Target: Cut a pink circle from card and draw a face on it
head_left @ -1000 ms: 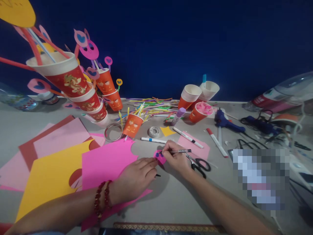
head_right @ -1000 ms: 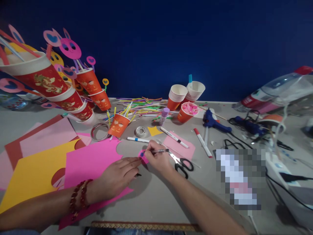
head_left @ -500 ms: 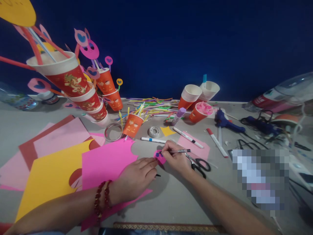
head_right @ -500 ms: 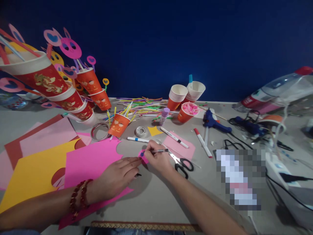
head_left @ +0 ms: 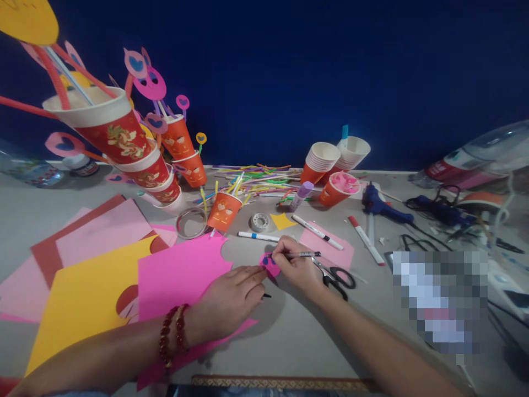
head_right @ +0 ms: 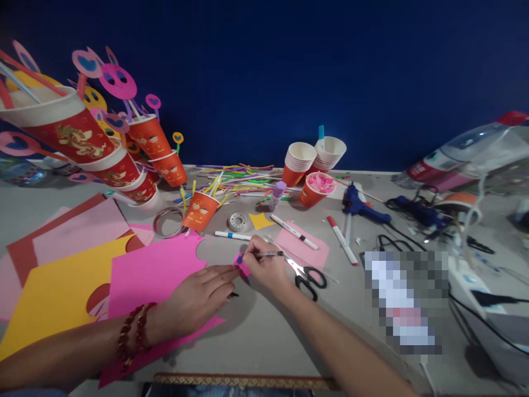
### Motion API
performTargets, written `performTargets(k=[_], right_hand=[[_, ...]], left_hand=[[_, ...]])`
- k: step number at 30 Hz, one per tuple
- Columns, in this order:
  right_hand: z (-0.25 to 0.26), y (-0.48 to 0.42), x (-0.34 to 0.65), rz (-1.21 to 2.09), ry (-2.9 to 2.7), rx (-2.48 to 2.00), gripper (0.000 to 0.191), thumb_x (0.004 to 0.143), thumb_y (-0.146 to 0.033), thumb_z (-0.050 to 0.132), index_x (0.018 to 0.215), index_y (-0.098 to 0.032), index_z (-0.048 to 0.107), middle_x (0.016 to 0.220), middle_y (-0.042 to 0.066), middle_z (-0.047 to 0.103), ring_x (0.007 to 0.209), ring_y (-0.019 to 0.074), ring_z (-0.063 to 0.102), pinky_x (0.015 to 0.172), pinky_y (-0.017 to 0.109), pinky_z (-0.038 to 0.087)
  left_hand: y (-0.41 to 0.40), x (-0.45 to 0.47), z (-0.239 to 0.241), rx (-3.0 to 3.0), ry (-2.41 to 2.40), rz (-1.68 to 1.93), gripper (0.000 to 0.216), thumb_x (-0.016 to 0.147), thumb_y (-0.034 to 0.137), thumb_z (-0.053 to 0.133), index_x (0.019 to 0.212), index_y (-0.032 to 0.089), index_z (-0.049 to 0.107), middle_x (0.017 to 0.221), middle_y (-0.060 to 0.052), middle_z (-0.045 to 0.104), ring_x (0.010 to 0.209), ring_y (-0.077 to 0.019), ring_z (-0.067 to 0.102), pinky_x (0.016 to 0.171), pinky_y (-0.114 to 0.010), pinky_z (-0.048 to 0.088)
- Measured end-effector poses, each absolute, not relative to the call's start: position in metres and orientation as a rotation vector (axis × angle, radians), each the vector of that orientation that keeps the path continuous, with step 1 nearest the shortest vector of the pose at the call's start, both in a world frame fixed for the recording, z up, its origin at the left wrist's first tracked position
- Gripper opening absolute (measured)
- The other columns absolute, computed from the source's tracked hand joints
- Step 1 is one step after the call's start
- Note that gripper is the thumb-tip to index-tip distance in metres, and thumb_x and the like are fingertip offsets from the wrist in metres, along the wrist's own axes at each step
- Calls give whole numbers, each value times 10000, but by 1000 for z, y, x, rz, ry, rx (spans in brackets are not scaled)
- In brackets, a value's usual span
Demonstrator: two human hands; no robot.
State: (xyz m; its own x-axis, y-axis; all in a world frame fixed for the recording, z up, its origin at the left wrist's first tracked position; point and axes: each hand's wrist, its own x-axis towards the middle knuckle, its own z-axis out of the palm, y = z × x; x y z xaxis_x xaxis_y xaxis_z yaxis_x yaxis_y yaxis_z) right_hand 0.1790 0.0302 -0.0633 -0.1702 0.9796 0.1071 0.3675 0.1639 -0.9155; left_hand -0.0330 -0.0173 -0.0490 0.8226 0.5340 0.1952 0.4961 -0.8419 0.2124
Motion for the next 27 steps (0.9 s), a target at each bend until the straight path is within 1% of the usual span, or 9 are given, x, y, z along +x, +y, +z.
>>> performTargets(k=[8, 15, 27], right_hand=[[-66, 30, 179, 978, -1657, -1315, 167, 798, -150, 513, 662, -235, 466, 595, -40, 482, 570, 142, 433, 538, 266, 320], [-65, 30, 178, 976, -1638, -1320, 165, 791, -158, 518, 653, -231, 461, 584, -45, 460, 550, 132, 420, 520, 260, 306], [-66, 31, 179, 986, -1644, -1319, 151, 784, -172, 521, 653, -230, 473, 575, -41, 474, 550, 136, 421, 520, 265, 316]], left_hand=[[-18, -33, -50, 2847, 819, 377, 196, 967, 197, 541, 1132, 116, 608, 1382, -176, 610, 1306, -285, 553, 1089, -435, 473], [-17, -33, -49, 2851, 828, 396, 186, 959, 148, 521, 1115, 114, 618, 1362, -165, 626, 1295, -279, 565, 1086, -421, 476], [-18, -33, -51, 2855, 823, 407, 194, 963, 152, 522, 1130, 110, 613, 1377, -163, 614, 1310, -276, 547, 1098, -421, 468]])
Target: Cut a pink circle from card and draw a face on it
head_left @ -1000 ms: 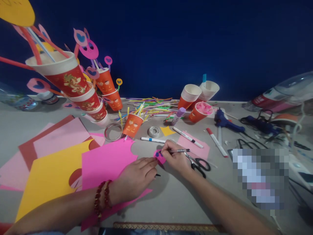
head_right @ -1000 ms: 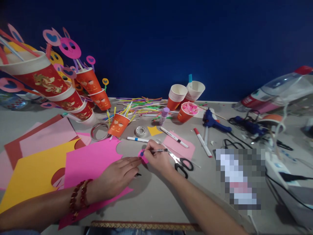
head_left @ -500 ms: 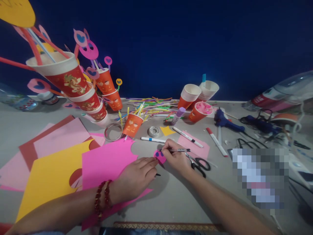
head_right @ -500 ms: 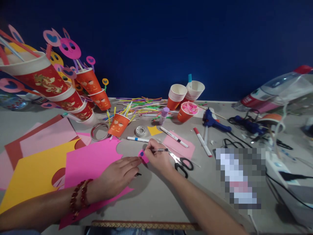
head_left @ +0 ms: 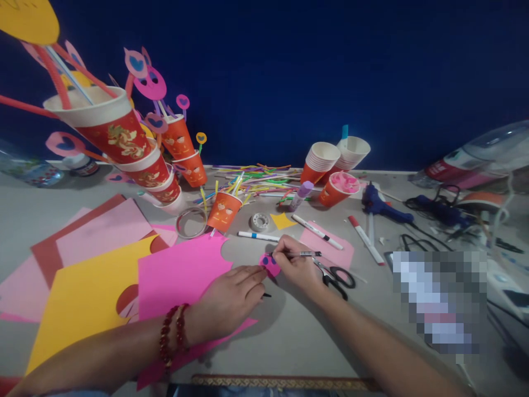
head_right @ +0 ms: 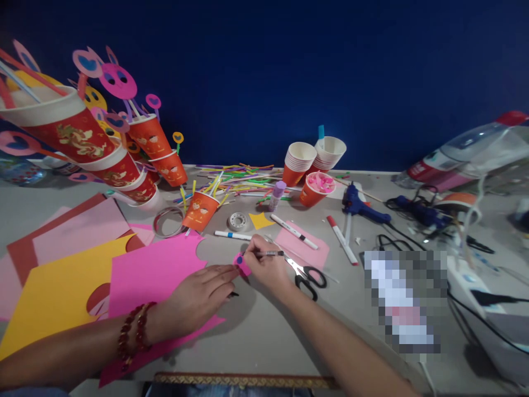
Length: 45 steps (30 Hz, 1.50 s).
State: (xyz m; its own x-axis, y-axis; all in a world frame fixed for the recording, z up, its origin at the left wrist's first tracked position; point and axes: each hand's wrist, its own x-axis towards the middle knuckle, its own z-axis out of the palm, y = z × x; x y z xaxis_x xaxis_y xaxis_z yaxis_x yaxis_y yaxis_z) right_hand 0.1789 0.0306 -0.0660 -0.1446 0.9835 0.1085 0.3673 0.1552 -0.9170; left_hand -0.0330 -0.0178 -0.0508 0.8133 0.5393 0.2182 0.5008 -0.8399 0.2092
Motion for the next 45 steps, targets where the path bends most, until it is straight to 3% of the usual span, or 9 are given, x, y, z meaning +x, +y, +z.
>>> performTargets(k=[45], right_hand=[[-64, 29, 178, 970, -1607, -1342, 172, 768, -168, 532, 625, -235, 463, 555, -42, 454, 537, 137, 405, 509, 264, 297]], left_hand=[[-18, -33, -48, 2859, 828, 389, 204, 957, 128, 490, 1117, 114, 617, 1364, -165, 626, 1291, -279, 568, 1079, -418, 486]])
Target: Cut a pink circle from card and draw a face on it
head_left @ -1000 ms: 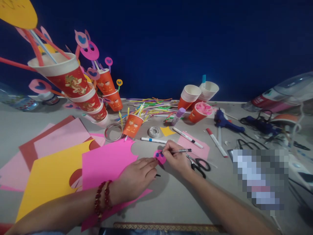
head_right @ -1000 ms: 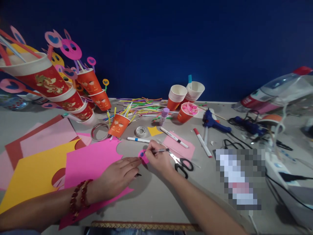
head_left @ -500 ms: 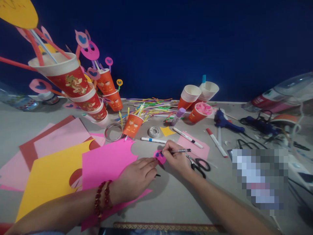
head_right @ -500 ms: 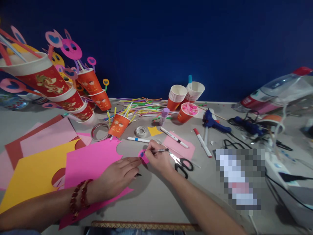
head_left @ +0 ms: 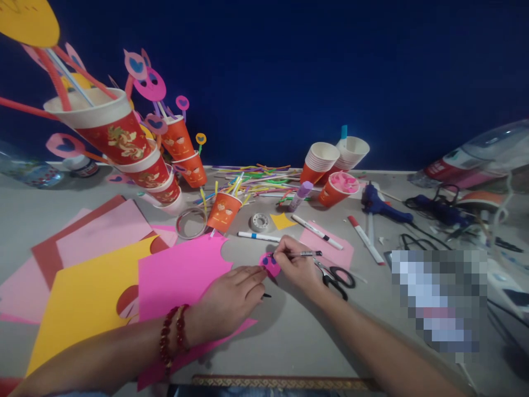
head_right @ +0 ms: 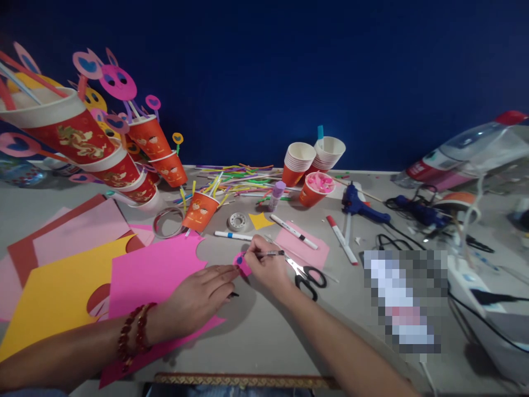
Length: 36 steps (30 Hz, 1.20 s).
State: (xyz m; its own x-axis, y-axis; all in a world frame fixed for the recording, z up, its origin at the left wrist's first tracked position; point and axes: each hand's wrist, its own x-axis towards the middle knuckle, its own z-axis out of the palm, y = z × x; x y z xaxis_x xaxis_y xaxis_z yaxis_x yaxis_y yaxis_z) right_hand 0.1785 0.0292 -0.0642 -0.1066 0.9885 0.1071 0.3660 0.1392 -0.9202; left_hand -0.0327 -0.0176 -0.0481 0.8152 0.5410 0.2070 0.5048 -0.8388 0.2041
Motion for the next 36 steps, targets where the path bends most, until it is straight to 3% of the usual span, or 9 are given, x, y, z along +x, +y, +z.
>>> performTargets(k=[30, 36], right_hand=[[-64, 29, 179, 947, -1611, -1338, 194, 774, -149, 525, 620, -236, 448, 552, -41, 450, 532, 139, 404, 496, 267, 296], [-62, 29, 179, 978, -1474, -1284, 185, 786, -167, 537, 628, -236, 469, 593, -24, 482, 567, 144, 428, 529, 274, 349]], left_hand=[[-18, -32, -50, 2852, 832, 380, 185, 961, 160, 525, 1120, 118, 610, 1361, -166, 628, 1291, -277, 570, 1088, -422, 471], [-18, -33, -49, 2858, 833, 342, 226, 948, 159, 541, 1163, 122, 601, 1390, -158, 608, 1312, -263, 548, 1096, -409, 458]])
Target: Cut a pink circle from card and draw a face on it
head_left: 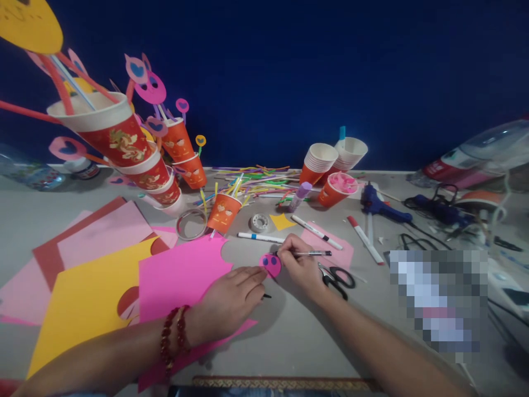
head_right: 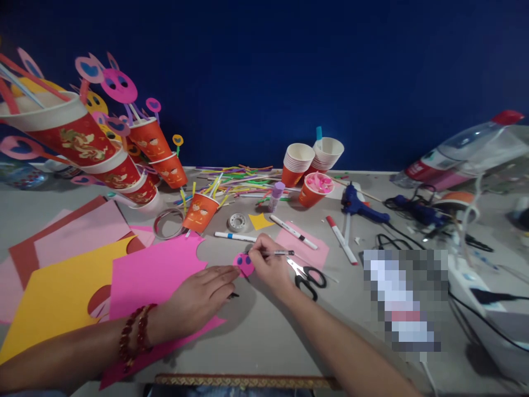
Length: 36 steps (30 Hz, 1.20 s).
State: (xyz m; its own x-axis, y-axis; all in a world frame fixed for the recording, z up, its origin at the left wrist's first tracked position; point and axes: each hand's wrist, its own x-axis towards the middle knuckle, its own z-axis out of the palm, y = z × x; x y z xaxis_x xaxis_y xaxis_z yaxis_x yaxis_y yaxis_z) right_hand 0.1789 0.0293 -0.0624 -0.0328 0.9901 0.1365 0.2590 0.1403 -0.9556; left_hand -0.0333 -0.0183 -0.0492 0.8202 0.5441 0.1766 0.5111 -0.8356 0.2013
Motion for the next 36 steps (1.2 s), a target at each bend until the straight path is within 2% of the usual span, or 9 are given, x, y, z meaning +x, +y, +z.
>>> performTargets(k=[6, 13, 28, 36], right_hand=[[-61, 32, 183, 1097, -1434, -1289, 60, 785, -205, 574, 747, -231, 536, 614, -32, 546, 572, 146, 503, 539, 263, 387], [-62, 34, 198, 1044, -1532, -1294, 134, 735, -187, 562, 629, -229, 492, 546, -50, 457, 505, 127, 406, 486, 261, 287], [-69, 34, 198, 976, -1673, -1282, 154, 758, -158, 548, 638, -223, 478, 593, -30, 493, 560, 136, 438, 521, 264, 311], [-69, 34, 199, 975, -1682, -1329, 141, 757, -176, 540, 641, -230, 480, 577, -36, 490, 546, 139, 436, 521, 267, 313]], left_hand=[[-19, -34, -52, 2850, 836, 354, 282, 915, 107, 536, 1191, 124, 594, 1404, -146, 595, 1322, -262, 530, 1097, -409, 453], [-19, -35, -55, 2840, 807, 346, 241, 928, 110, 532, 1157, 122, 605, 1466, -136, 550, 1373, -269, 478, 1128, -419, 421], [-20, -35, -58, 2857, 819, 285, 266, 929, 140, 543, 1187, 115, 602, 1467, -142, 546, 1361, -290, 486, 1111, -443, 431], [-19, -35, -56, 2851, 818, 322, 266, 949, 141, 521, 1201, 127, 605, 1459, -142, 558, 1375, -272, 481, 1129, -432, 421]])
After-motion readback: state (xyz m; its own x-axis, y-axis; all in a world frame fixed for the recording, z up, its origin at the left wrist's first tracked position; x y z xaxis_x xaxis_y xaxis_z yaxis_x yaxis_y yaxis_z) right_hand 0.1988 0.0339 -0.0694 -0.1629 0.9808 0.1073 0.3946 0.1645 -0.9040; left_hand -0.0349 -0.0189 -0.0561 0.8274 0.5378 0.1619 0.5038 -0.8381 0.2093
